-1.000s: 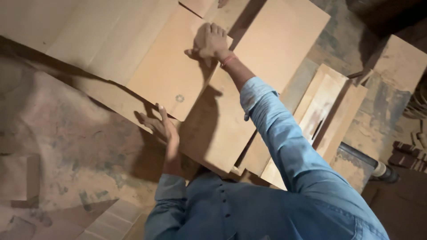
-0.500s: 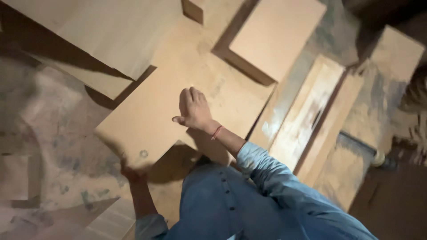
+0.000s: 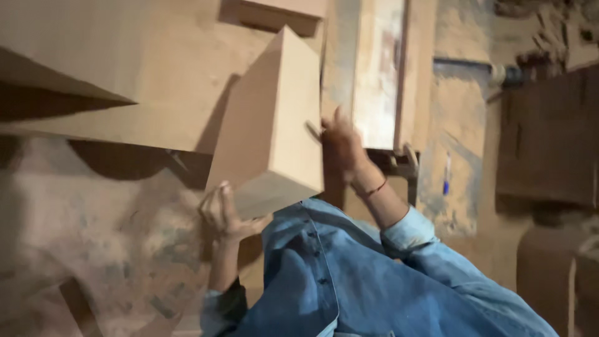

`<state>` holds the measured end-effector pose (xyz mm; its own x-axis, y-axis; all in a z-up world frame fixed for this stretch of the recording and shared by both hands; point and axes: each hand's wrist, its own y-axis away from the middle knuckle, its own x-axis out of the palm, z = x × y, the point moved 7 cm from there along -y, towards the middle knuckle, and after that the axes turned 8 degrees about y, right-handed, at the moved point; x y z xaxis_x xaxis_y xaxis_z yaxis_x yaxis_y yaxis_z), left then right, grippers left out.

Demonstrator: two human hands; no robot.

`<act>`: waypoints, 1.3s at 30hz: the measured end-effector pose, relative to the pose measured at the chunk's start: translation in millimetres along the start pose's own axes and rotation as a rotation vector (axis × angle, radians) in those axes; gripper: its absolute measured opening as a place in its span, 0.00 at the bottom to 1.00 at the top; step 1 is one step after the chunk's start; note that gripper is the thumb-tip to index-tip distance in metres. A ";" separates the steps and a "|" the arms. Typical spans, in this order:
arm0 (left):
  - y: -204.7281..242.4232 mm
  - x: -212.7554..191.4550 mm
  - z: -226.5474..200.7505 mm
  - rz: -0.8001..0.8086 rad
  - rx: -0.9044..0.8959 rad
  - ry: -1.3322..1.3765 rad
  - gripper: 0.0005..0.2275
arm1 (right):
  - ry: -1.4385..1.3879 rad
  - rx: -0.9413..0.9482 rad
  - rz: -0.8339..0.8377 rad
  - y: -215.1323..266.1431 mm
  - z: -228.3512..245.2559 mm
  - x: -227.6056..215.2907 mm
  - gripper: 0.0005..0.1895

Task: The person repeatedly sands the edges and faces of rectangular wooden boards by hand on a workbench. They pick up each board, rub it against a sanding surface, flip it, and place it back down, continuing the cycle with multiple pieces.

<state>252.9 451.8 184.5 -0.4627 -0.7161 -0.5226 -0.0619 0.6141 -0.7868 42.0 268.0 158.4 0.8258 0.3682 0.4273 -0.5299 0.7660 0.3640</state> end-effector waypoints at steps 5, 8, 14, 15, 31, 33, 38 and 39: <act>7.1 24.2 -56.5 0.083 0.435 0.007 0.28 | 0.086 -0.002 -0.295 82.3 30.7 -43.4 0.40; 21.8 39.9 -71.2 0.099 0.540 0.103 0.18 | 0.458 -0.189 -0.332 127.8 59.5 -48.6 0.40; 55.0 102.0 -128.6 0.183 0.334 0.626 0.25 | 0.462 -0.133 -0.626 166.0 53.2 -89.1 0.48; 58.9 119.7 -133.2 0.310 0.230 0.733 0.29 | 0.543 -0.149 -0.670 170.5 54.6 -100.1 0.50; 77.3 340.8 -145.2 0.961 -0.832 1.459 0.37 | 1.519 -0.003 -0.843 137.7 59.4 -159.1 0.65; 67.5 350.7 -141.8 0.958 -0.878 1.514 0.37 | 1.522 -0.013 -0.814 126.7 65.3 -161.5 0.66; 50.0 379.6 -128.0 0.938 -0.934 1.630 0.38 | 1.480 -0.102 -0.772 95.1 84.3 -176.6 0.67; 45.9 387.0 -123.3 0.945 -0.915 1.586 0.38 | 1.495 -0.120 -0.762 86.5 89.4 -180.0 0.68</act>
<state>-38.1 243.7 -13.4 -0.7762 0.3937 0.4925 0.5075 0.8536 0.1175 -169.8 220.9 187.0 0.3524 0.0089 -0.9358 0.0077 0.9999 0.0124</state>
